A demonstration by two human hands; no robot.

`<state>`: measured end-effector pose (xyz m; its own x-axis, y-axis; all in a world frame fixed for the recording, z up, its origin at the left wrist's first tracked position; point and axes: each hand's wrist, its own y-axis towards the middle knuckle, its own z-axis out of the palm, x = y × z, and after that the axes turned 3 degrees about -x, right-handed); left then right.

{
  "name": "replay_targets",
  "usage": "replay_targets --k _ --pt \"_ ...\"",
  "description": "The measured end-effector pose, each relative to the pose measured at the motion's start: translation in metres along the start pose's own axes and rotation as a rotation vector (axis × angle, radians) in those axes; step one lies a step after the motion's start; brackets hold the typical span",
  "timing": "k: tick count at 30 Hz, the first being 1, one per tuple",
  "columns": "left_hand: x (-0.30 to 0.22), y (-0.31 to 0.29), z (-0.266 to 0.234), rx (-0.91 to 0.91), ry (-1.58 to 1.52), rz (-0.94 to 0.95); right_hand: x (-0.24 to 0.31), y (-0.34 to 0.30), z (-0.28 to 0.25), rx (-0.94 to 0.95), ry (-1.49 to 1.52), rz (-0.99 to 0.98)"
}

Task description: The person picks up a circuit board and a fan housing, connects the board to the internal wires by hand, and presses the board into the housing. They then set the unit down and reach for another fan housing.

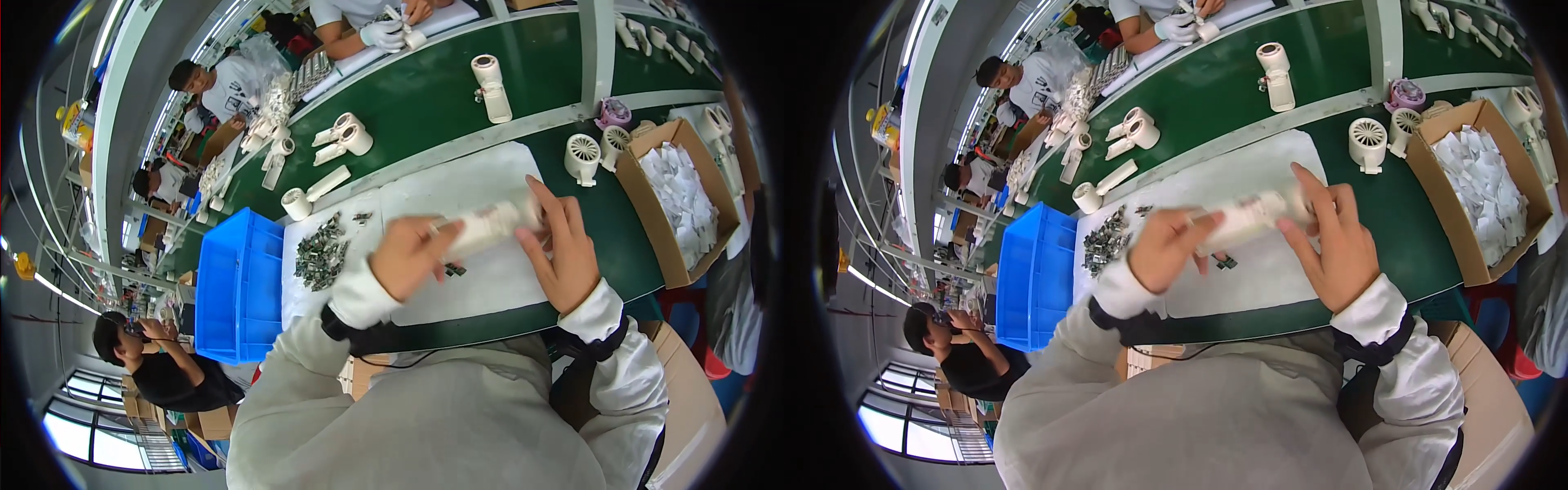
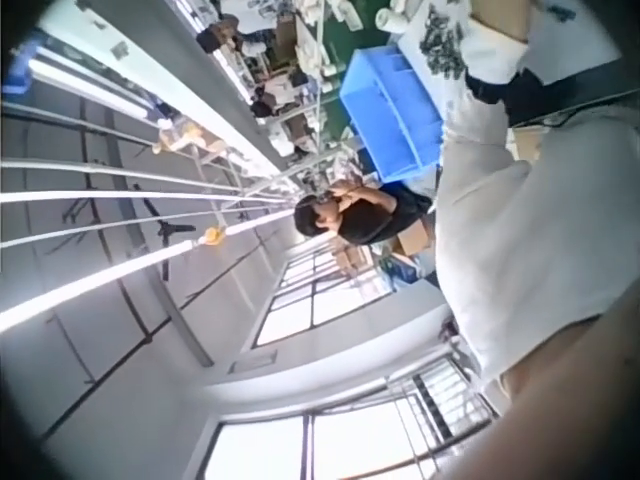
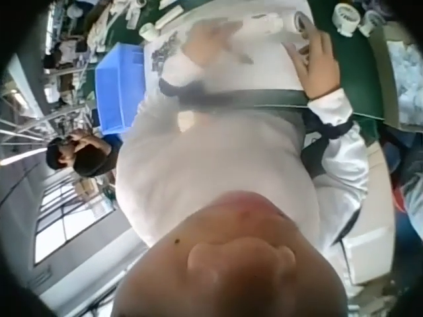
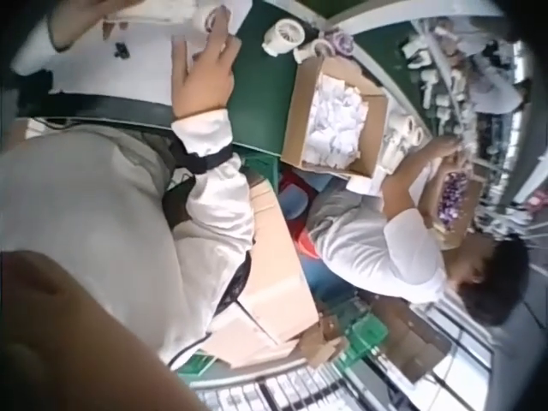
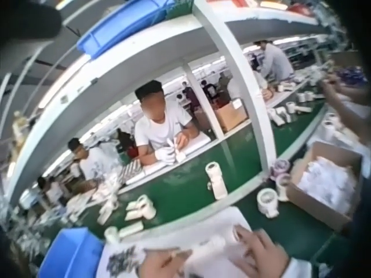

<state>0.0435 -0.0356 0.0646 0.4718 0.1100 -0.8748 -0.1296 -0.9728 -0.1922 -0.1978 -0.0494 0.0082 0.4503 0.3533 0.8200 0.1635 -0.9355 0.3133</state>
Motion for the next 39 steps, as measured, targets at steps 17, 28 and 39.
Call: replay_targets --k 17,28,39 --pt "0.021 -0.003 0.060 -0.189 1.138 0.520 -0.009 -0.005 0.005 0.042 -0.084 -0.435" --pt "-0.011 -0.003 0.037 0.166 1.110 0.575 -0.010 -0.011 0.004 0.173 -0.172 -0.443" --pt "-0.018 -0.012 0.047 0.209 1.066 0.617 -0.006 -0.013 0.002 0.190 -0.150 -0.450"
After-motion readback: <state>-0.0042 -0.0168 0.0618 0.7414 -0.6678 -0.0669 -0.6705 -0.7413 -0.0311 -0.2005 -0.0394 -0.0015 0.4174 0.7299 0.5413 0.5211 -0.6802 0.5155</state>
